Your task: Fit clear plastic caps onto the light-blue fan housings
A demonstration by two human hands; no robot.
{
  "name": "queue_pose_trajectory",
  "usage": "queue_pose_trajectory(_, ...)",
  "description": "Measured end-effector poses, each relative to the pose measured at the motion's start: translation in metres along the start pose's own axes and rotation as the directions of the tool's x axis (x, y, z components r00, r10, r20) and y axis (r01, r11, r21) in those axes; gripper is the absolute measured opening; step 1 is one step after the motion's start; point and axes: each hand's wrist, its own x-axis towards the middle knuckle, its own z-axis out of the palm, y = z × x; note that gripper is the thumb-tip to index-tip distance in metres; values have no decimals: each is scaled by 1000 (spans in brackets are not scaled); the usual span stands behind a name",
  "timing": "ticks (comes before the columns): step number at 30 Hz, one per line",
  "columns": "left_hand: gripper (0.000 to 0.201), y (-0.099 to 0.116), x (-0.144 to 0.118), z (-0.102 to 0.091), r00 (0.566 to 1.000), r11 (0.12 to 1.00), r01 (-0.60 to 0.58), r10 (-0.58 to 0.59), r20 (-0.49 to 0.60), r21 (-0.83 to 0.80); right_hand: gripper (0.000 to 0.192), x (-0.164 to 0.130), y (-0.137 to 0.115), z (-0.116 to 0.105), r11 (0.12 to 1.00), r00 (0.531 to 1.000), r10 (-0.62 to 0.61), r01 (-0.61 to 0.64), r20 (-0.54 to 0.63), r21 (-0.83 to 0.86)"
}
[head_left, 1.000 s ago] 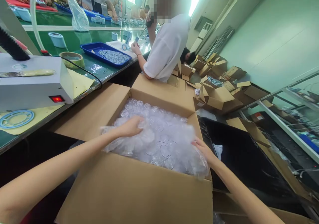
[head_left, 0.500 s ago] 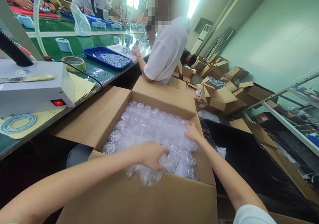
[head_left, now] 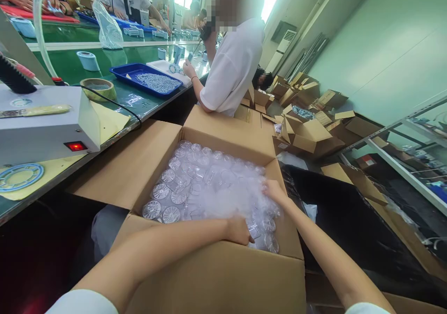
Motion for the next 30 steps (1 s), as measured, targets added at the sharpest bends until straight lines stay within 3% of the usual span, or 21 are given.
queue_pose_trajectory(2, 24, -3, 1, 3, 997, 1000, -4, 7, 76, -29, 24, 4, -1, 0, 1000, 1000, 19, -19, -14, -19)
queue_pose_trajectory(6, 19, -3, -10, -8, 996, 996, -1, 9, 90, -87, 24, 11, -4, -2, 999, 998, 25, -28, -59, -43)
queue_pose_trajectory(12, 13, -4, -44, -40, 984, 964, 133, -155, -83, -230, 25, 9, -10, -4, 999, 994, -12, 6, -109, -53)
queue_pose_trajectory(14, 16, -8, -54, -48, 947, 925, 219, -279, -162, -311, 24, 7, -10, -8, 998, 991, -32, 26, -132, -49)
queue_pose_trajectory(19, 19, -20, -77, -70, 802, 795, 352, -528, -279, -494, 23, 8, -7, -39, 996, 983, -93, 89, -160, -30)
queue_pose_trajectory(25, 19, -34, -102, -115, 646, 677, 373, -680, -346, -635, 22, 9, -16, -73, 980, 967, -197, 199, -164, -4)
queue_pose_trajectory(30, 9, -51, -126, -140, 586, 610, 355, -736, -339, -709, 22, 2, -35, -71, 957, 939, -268, 285, -214, 54)
